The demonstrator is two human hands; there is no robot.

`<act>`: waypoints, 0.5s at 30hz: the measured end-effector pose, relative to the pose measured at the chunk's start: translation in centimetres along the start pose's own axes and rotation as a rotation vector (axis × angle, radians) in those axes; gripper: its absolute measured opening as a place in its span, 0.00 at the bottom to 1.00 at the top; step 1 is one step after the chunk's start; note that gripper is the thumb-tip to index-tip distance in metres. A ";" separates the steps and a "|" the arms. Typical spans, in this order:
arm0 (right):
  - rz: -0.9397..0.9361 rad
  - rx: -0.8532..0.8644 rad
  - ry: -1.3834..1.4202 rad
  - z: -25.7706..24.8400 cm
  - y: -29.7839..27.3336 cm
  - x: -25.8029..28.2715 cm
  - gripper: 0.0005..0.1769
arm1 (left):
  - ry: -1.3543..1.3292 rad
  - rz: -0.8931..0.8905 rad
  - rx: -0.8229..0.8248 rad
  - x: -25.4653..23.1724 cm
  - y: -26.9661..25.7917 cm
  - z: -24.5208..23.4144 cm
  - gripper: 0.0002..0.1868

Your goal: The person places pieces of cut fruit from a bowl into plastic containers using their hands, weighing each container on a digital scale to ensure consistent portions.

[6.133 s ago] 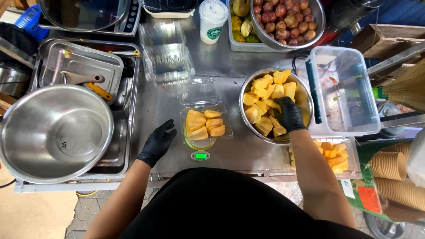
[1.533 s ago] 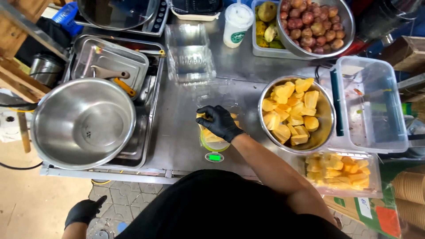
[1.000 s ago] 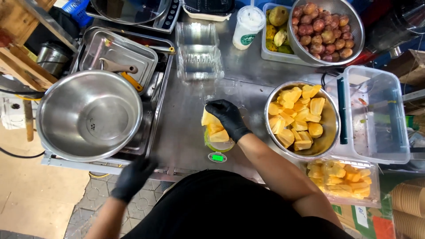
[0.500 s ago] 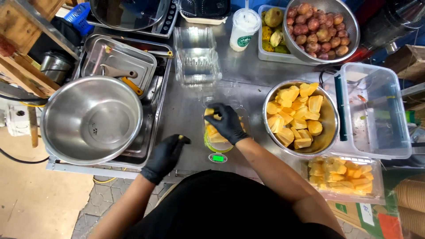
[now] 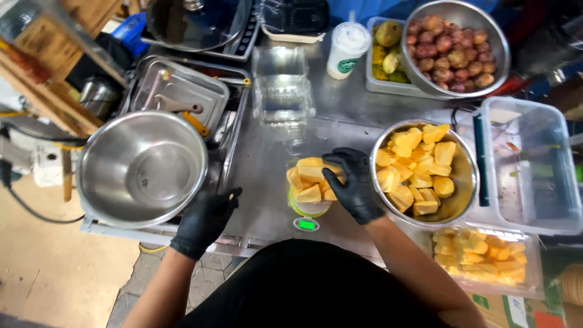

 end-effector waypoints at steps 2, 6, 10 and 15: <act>0.162 0.039 0.130 -1.8 -1.5 -1.2 0.13 | -0.149 0.020 0.008 -0.4 0.2 1.0 0.16; 0.445 0.277 0.334 0.0 -5.8 -0.4 0.13 | -0.227 0.078 0.123 -4.6 1.4 4.8 0.18; 0.504 0.355 0.494 -0.1 -6.3 3.5 0.19 | -0.030 0.383 0.200 -8.4 2.4 10.2 0.13; 0.531 0.064 0.716 -1.6 -10.0 -0.2 0.13 | 0.055 0.591 0.160 -13.6 3.4 12.0 0.32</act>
Point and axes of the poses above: each hand's wrist, its own y-axis towards the middle knuckle, its own z-axis out of the palm, x = y × z, the point moved 3 cm from there along y, towards the middle knuckle, and after that the axes turned 5 degrees about -x, right-handed, at the moved point
